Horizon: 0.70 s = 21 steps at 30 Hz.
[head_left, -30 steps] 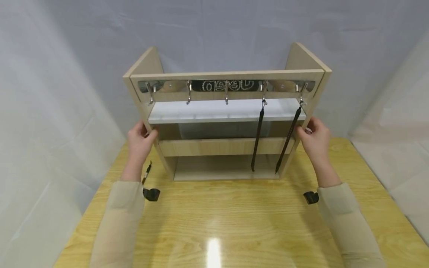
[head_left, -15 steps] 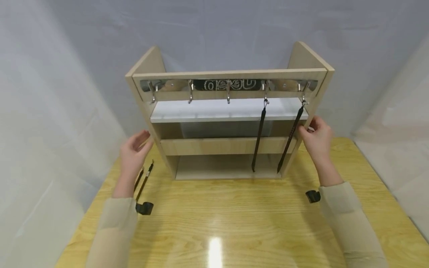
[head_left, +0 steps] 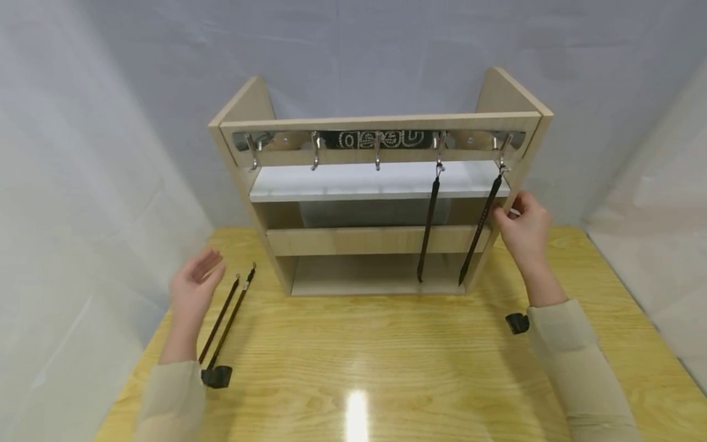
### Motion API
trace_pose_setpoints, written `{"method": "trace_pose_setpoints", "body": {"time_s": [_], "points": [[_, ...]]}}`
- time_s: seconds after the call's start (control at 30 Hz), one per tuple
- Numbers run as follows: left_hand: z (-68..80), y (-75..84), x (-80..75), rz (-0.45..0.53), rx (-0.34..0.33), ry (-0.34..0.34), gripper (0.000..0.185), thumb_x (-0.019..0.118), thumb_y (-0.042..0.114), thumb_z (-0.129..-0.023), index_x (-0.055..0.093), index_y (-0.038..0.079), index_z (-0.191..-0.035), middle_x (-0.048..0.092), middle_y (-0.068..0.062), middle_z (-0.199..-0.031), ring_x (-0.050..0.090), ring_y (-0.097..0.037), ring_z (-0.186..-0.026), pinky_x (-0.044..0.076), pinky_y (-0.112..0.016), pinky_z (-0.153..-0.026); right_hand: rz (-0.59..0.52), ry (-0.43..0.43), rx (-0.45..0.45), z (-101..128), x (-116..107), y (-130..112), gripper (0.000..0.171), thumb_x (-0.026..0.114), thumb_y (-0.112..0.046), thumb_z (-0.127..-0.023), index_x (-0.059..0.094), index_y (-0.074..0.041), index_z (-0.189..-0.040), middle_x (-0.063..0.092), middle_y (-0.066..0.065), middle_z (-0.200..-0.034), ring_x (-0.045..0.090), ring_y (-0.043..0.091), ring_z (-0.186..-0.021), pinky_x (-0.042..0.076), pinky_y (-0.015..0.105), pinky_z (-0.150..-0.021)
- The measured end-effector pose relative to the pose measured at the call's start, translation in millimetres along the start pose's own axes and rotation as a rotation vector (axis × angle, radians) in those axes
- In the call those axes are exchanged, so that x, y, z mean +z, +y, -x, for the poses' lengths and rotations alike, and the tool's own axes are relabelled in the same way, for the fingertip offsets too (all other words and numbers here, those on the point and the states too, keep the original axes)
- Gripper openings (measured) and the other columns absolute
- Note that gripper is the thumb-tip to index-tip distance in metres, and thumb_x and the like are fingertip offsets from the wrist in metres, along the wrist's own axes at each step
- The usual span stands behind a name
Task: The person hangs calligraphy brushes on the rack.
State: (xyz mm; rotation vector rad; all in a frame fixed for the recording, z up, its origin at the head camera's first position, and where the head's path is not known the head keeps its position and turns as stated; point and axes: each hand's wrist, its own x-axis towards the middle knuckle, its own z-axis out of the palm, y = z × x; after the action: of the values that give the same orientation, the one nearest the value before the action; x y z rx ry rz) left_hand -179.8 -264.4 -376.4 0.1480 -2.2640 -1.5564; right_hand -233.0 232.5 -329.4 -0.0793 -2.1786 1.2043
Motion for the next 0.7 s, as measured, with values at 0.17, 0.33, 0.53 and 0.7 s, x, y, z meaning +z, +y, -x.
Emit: {"method": "trace_pose_setpoints", "body": {"time_s": [0.17, 0.33, 0.53, 0.7], "points": [[8.8, -16.9, -15.9, -0.012, -0.05, 0.018, 0.042, 0.058, 0.009, -0.085, 0.045, -0.006, -0.122, 0.057, 0.004, -0.11, 0.052, 0.002, -0.094, 0.042, -0.011, -0.08, 0.01, 0.003, -0.017, 1, 1, 2, 0.023, 0.055, 0.0, -0.078, 0.057, 0.01, -0.099, 0.06, 0.022, -0.091, 0.06, 0.031, -0.087, 0.05, 0.018, -0.069], [14.9, -36.2, -32.9, -0.055, -0.075, 0.02, 0.042, 0.058, 0.013, -0.085, 0.046, -0.006, -0.121, 0.056, 0.015, -0.1, 0.051, 0.009, -0.087, 0.042, -0.007, -0.075, 0.035, 0.016, -0.029, 0, 0, 3, 0.02, 0.055, 0.0, -0.078, 0.057, 0.01, -0.096, 0.06, 0.022, -0.089, 0.06, 0.032, -0.087, 0.049, 0.016, -0.068], [21.4, -61.0, -56.2, -0.182, -0.122, -0.008, 0.047, 0.054, 0.018, -0.088, 0.042, -0.01, -0.123, 0.057, 0.002, -0.105, 0.046, 0.014, -0.082, 0.041, -0.005, -0.07, 0.06, 0.001, -0.044, 0, -1, 2, 0.021, 0.054, 0.0, -0.079, 0.056, 0.011, -0.097, 0.06, 0.023, -0.092, 0.06, 0.032, -0.088, 0.051, 0.023, -0.07], [22.4, -79.7, -68.7, -0.324, -0.158, -0.036, 0.049, 0.053, 0.022, -0.088, 0.042, -0.01, -0.124, 0.052, -0.024, -0.115, 0.054, -0.009, -0.092, 0.047, -0.022, -0.076, 0.056, -0.002, -0.051, 0, 0, 2, 0.02, 0.055, 0.001, -0.079, 0.056, 0.011, -0.096, 0.06, 0.023, -0.092, 0.059, 0.031, -0.09, 0.051, 0.026, -0.071]]}}
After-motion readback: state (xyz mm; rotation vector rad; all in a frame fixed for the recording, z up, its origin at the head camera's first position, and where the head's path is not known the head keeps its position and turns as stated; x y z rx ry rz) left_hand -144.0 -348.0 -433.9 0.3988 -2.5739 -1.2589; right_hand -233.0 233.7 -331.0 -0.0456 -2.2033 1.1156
